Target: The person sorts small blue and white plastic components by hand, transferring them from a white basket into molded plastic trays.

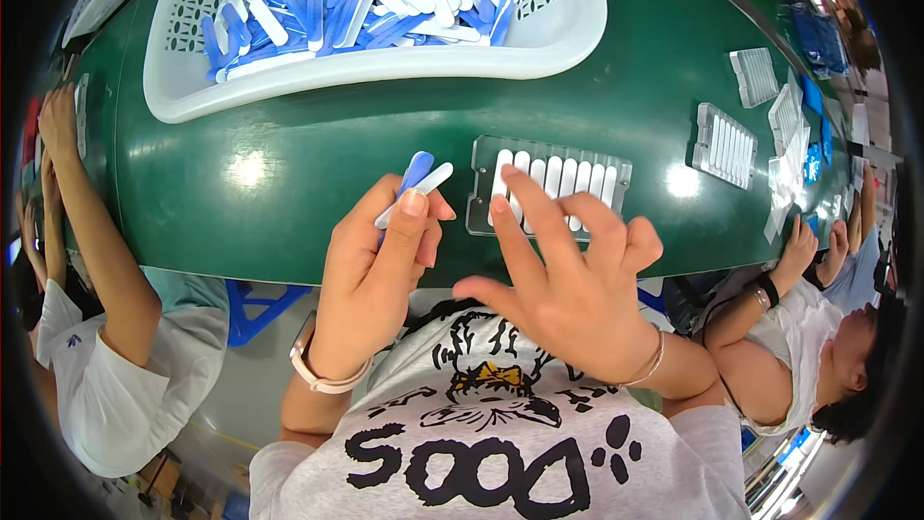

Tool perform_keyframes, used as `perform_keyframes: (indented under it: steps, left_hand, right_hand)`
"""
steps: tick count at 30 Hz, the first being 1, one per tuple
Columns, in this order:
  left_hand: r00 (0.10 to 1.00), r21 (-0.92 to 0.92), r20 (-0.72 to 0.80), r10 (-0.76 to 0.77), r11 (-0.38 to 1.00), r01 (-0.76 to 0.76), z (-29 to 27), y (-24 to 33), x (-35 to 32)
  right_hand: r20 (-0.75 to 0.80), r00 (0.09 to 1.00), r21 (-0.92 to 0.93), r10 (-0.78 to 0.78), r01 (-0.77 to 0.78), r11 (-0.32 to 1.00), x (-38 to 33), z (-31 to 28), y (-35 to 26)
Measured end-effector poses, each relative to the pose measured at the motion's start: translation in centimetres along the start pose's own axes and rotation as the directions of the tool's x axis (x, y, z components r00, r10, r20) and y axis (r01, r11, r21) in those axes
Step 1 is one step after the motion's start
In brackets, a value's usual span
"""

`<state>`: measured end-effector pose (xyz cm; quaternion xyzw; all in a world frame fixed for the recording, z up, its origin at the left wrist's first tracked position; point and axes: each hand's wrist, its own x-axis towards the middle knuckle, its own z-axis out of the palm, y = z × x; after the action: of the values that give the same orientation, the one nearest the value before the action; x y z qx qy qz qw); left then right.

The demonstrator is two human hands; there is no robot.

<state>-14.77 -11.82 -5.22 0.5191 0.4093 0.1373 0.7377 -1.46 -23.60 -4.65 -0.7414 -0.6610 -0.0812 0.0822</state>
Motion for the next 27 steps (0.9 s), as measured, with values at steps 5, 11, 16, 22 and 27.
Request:
perform_keyframes:
  steps: [5, 11, 16, 22, 27]
  left_hand:
    - [0.999, -0.063, -0.003, 0.034, 0.997, -0.034, 0.3, -0.5, -0.1]
    - [0.994, -0.076, -0.090, 0.067, 0.994, -0.074, 0.4, -0.5, -0.1]
    - [0.996, 0.000, -0.050, 0.078, 0.997, -0.079, 0.8, -0.6, 0.1]
    - [0.997, 0.003, -0.050, 0.056, 0.998, -0.056, 0.9, 0.3, -0.1]
    - [0.995, -0.049, -0.093, 0.043, 0.998, -0.048, 1.6, 0.2, -0.3]
  right_hand:
    - [0.070, 0.952, -0.100, -0.297, 0.303, 0.948, 0.9, -0.5, 3.0]
    - [0.030, 0.973, -0.013, -0.228, 0.229, 0.973, 0.1, -1.1, 4.5]
    - [0.043, 0.981, 0.004, -0.190, 0.190, 0.982, -0.7, -0.5, 5.4]
    - [0.135, 0.972, 0.218, -0.191, 0.159, 0.963, 1.2, -1.7, 7.3]
    - [0.232, 0.958, 0.361, -0.167, 0.075, 0.930, 1.4, -1.7, 9.5]
